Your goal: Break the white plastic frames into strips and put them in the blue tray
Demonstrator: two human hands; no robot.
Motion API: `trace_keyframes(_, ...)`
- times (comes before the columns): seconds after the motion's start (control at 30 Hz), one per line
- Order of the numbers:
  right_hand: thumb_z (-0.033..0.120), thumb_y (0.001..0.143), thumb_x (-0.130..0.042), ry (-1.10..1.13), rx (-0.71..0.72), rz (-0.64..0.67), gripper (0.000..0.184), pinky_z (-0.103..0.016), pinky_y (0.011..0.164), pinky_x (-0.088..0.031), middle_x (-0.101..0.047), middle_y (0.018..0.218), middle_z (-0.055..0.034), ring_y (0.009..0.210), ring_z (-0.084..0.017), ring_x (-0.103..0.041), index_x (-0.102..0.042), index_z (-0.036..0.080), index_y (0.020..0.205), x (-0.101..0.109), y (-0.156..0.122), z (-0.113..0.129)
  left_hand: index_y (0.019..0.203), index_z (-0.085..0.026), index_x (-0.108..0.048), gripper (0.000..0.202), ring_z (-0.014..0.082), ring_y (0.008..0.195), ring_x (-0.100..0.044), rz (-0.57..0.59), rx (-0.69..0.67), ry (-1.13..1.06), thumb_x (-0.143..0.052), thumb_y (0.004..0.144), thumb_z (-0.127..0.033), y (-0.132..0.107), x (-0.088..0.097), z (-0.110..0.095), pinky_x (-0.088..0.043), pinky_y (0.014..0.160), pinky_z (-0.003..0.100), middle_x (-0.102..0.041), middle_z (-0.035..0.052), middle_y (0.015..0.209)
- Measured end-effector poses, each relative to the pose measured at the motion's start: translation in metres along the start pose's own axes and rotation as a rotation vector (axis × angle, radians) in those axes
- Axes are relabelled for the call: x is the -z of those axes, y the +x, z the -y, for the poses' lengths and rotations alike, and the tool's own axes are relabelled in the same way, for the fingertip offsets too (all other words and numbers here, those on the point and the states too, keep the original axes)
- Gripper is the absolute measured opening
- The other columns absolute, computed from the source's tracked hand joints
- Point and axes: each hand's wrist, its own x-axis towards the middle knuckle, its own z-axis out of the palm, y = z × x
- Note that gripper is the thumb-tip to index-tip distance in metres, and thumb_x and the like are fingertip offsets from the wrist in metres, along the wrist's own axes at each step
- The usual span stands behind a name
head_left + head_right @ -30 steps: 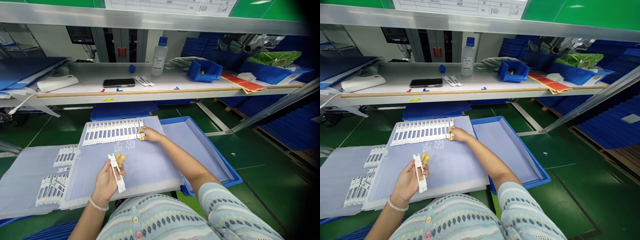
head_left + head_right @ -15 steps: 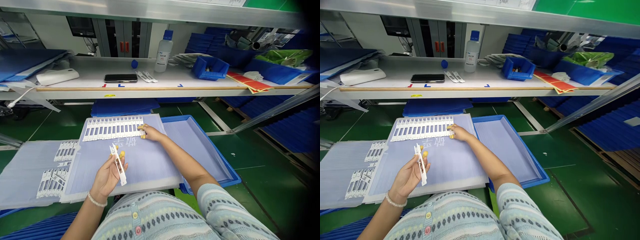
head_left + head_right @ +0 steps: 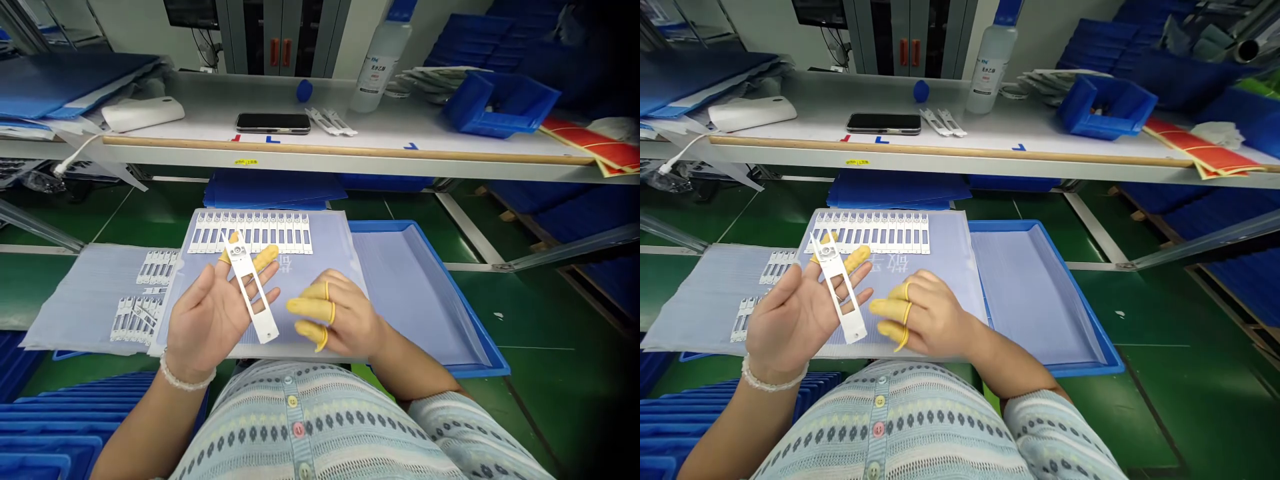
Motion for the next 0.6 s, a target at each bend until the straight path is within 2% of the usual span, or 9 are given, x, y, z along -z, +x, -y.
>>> trace_keyframes(0.1,0.029,0.094,-0.052,-0.006,0.014,0.032,0.030,-0.031,0.065,-0.040,-0.059,0.082,-0.0038,0.071,-0.016,-0.051,-0.052,0.017,0.122,-0.003,0.000,0.012,0.144,-0.032,-0.035,0.050,0.0276,0.133,-0.044,0.032,0.016,-0.010,-0.036,0.096,-0.046,0.001,-0.003,0.001,-0.047,0.099,0.046,-0.048,0.0072,0.144)
trace_keyframes(0.27,0.047,0.096,-0.045,-0.129,0.000,0.188,0.043,-0.032,0.065,-0.039,-0.056,0.079,-0.0041,0.072,-0.017,-0.049,-0.056,0.012,0.120,-0.010,-0.002,0.017,0.145,-0.036,-0.029,0.051,0.0272,0.134,-0.042,0.071,0.049,-0.035,-0.036,0.096,-0.045,0.003,-0.005,0.004,-0.048,0.097,0.044,-0.046,0.0055,0.146)
trace_keyframes(0.33,0.046,0.096,-0.044,-0.182,0.005,0.217,0.042,-0.031,0.064,-0.038,-0.055,0.076,-0.0039,0.070,-0.017,-0.048,-0.059,0.011,0.115,-0.012,-0.003,0.020,0.146,-0.037,-0.028,0.051,0.0276,0.135,-0.040,0.079,0.060,-0.026,-0.037,0.096,-0.044,0.004,-0.006,0.006,-0.047,0.098,0.043,-0.045,0.0050,0.147)
trace_keyframes(0.43,0.036,0.096,-0.049,-0.230,0.009,0.249,0.031,-0.031,0.066,-0.037,-0.056,0.074,-0.0039,0.070,-0.017,-0.049,-0.062,0.011,0.108,-0.015,-0.005,0.019,0.147,-0.035,-0.028,0.054,0.0290,0.136,-0.039,0.070,0.048,0.022,-0.038,0.095,-0.044,0.006,-0.006,0.009,-0.043,0.102,0.045,-0.044,0.0059,0.148)
trace_keyframes(0.53,0.032,0.093,-0.055,-0.230,-0.090,0.303,0.028,-0.032,0.071,-0.039,-0.061,0.082,-0.0055,0.078,-0.018,-0.053,-0.061,0.014,0.113,-0.017,-0.008,-0.006,0.147,-0.037,-0.026,0.054,0.0274,0.137,-0.037,-0.001,-0.017,0.123,-0.041,0.095,-0.040,0.008,0.000,0.010,-0.036,0.108,0.047,-0.045,0.0055,0.147)
trace_keyframes(0.6,0.031,0.089,-0.061,-0.169,-0.285,0.307,0.034,-0.033,0.076,-0.042,-0.062,0.094,-0.0073,0.085,-0.019,-0.055,-0.058,0.016,0.119,-0.018,-0.012,-0.042,0.147,-0.039,-0.025,0.055,0.0252,0.138,-0.036,-0.059,-0.032,0.193,-0.043,0.095,-0.037,0.010,0.007,0.012,-0.031,0.111,0.046,-0.045,0.0044,0.146)
